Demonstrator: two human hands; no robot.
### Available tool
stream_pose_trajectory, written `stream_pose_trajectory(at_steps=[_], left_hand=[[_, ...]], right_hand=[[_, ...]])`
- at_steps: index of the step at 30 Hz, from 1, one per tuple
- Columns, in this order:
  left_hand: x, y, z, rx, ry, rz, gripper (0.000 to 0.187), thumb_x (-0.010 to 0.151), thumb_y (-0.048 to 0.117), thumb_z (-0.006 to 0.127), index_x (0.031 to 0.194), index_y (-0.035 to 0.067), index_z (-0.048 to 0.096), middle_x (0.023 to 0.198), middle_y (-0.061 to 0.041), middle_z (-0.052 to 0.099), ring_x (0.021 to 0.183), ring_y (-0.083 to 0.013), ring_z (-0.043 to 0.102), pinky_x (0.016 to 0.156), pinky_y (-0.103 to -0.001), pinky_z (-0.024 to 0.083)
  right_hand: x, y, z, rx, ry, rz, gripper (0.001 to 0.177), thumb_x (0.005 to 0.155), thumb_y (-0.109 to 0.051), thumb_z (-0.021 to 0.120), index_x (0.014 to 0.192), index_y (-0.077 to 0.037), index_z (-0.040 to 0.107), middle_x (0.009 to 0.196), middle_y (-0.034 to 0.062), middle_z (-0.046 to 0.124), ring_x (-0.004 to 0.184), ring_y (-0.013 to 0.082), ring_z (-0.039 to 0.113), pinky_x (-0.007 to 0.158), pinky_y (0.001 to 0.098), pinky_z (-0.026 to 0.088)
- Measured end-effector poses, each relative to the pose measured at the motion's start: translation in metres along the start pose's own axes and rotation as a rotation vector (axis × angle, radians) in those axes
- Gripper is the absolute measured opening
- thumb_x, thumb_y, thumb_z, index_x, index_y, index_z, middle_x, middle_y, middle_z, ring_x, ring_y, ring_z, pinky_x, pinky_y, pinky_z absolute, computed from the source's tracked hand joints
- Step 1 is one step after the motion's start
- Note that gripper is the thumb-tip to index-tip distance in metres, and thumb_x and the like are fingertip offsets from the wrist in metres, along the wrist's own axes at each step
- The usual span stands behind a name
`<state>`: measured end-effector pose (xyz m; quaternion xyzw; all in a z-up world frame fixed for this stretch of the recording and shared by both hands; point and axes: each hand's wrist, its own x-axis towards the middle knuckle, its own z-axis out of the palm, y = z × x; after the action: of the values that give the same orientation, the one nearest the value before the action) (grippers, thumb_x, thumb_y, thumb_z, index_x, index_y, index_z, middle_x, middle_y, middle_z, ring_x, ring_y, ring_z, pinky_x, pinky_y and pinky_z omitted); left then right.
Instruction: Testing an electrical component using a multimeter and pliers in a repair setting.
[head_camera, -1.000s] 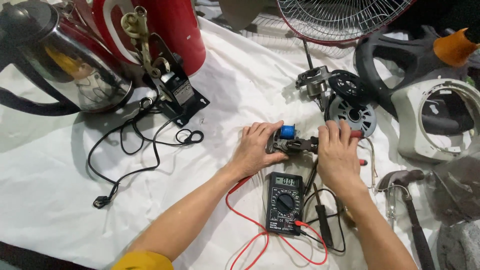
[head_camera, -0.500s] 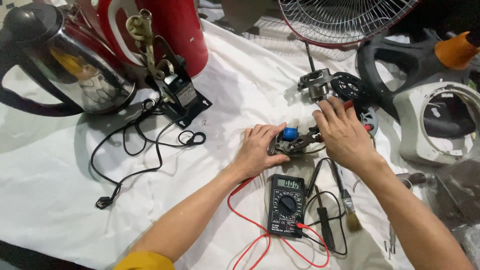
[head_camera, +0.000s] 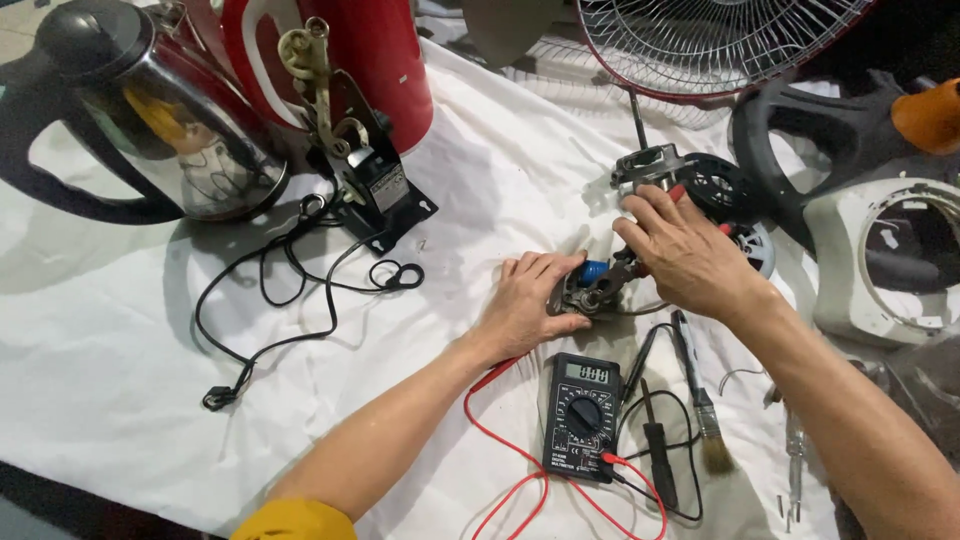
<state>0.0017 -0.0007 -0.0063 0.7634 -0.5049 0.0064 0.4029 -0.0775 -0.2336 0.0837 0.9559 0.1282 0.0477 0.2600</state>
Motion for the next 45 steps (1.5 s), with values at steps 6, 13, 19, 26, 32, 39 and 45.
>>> stream_pose_trajectory(at_steps=[6, 13, 19, 26, 32, 39, 45], left_hand=[[0.000, -0.006, 0.006, 0.023, 0.021, 0.016, 0.085, 0.078, 0.058, 0.076, 0.149, 0.020, 0.048, 0.128, -0.002, 0.059, 0.120, -0.0208, 0.053, 0.098, -0.038, 0.037], [0.001, -0.004, 0.003, 0.014, 0.003, 0.001, 0.087, 0.077, 0.055, 0.078, 0.150, 0.019, 0.047, 0.128, -0.002, 0.060, 0.119, -0.0213, 0.052, 0.098, -0.038, 0.036], [-0.002, -0.002, 0.005, 0.026, -0.032, -0.024, 0.089, 0.073, 0.041, 0.084, 0.151, 0.020, 0.047, 0.127, -0.002, 0.059, 0.118, -0.0222, 0.053, 0.099, -0.040, 0.037], [0.000, 0.000, 0.001, 0.024, -0.022, -0.028, 0.087, 0.074, 0.038, 0.083, 0.151, 0.019, 0.047, 0.126, -0.002, 0.060, 0.117, -0.0213, 0.053, 0.098, -0.039, 0.037], [0.001, 0.002, -0.002, 0.016, -0.034, -0.039, 0.084, 0.076, 0.038, 0.083, 0.150, 0.018, 0.048, 0.126, -0.003, 0.061, 0.118, -0.0215, 0.053, 0.099, -0.039, 0.037], [0.001, 0.000, -0.001, 0.010, -0.045, -0.032, 0.087, 0.076, 0.044, 0.082, 0.151, 0.017, 0.047, 0.128, -0.004, 0.060, 0.120, -0.0216, 0.052, 0.100, -0.039, 0.036], [0.001, -0.002, 0.001, 0.014, -0.026, -0.019, 0.088, 0.075, 0.045, 0.084, 0.150, 0.017, 0.048, 0.126, -0.004, 0.061, 0.119, -0.0223, 0.053, 0.100, -0.040, 0.037]], right_hand=[[0.001, 0.003, 0.016, -0.002, 0.032, -0.024, 0.047, 0.076, -0.019, 0.071, 0.118, -0.017, 0.050, 0.129, 0.0058, 0.047, 0.141, 0.0312, 0.041, 0.103, 0.0400, 0.044], [-0.010, -0.007, 0.045, -0.110, 0.153, 0.012, 0.028, 0.076, -0.019, 0.068, 0.099, -0.016, 0.051, 0.101, 0.0053, 0.050, 0.113, 0.0301, 0.053, 0.082, 0.0426, 0.043], [-0.049, -0.052, 0.011, -0.155, 0.119, 0.323, 0.005, 0.086, -0.013, 0.056, 0.088, -0.018, 0.055, 0.085, 0.0015, 0.051, 0.091, 0.0267, 0.056, 0.069, 0.0419, 0.036], [-0.062, -0.120, -0.014, -0.272, 0.036, 0.616, 0.006, 0.085, -0.016, 0.060, 0.087, -0.010, 0.061, 0.071, 0.0074, 0.051, 0.073, 0.0320, 0.058, 0.054, 0.0416, 0.041], [-0.069, -0.101, -0.001, -0.129, 0.108, 0.592, 0.013, 0.084, -0.018, 0.057, 0.095, -0.013, 0.064, 0.079, 0.0045, 0.057, 0.084, 0.0286, 0.061, 0.062, 0.0395, 0.045], [-0.057, -0.053, 0.018, 0.065, 0.214, 0.441, 0.034, 0.076, -0.006, 0.066, 0.108, -0.014, 0.062, 0.104, 0.0082, 0.056, 0.113, 0.0339, 0.056, 0.083, 0.0414, 0.043], [-0.047, -0.047, 0.015, 0.077, 0.249, 0.377, 0.032, 0.080, -0.003, 0.062, 0.110, -0.014, 0.061, 0.106, 0.0099, 0.054, 0.116, 0.0348, 0.053, 0.089, 0.0425, 0.039]])
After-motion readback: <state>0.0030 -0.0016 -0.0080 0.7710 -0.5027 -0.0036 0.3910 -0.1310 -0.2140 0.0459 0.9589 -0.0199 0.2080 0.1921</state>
